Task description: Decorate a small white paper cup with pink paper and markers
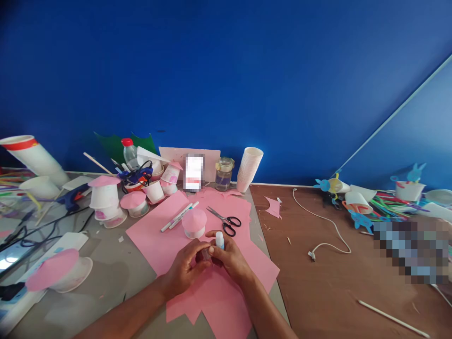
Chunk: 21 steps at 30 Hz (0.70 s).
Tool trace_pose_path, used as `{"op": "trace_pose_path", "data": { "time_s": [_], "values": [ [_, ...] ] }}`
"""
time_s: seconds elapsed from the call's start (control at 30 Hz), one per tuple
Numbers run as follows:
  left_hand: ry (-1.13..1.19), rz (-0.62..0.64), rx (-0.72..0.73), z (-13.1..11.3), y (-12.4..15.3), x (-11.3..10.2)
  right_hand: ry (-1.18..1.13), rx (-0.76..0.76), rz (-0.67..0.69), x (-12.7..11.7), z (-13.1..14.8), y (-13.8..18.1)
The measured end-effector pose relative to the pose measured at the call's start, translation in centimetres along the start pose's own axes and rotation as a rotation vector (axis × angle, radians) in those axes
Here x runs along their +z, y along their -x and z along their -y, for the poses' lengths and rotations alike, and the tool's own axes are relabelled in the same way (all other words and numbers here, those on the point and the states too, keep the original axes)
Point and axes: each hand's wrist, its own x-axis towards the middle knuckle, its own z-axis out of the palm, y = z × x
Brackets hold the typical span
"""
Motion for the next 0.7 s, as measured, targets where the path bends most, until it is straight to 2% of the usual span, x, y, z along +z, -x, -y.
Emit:
{"op": "trace_pose_path", "data": {
  "time_s": [0.23, 0.33, 0.43, 0.7],
  "values": [
    [0.182, -0.092, -0.070, -0.2, 0.0, 0.1, -0.147, -0.091, 0.039, 0.4, 1.1, 0.2],
    [0.266, -0.126, -0.099, 0.0, -0.1, 0.2, -0.087, -0.118, -0.013, 0.3, 1.3, 0.4],
    [0.372, -0.109, -0.149, -0.1, -0.3, 0.1, 0.006, -0.130, -0.035, 0.1, 1.3, 0.4],
    [0.539, -0.172, -0.249, -1.1, -0.9, 0.0, 0.079, -0.052, -0.103, 0.0, 1.2, 0.5]
  ]
}}
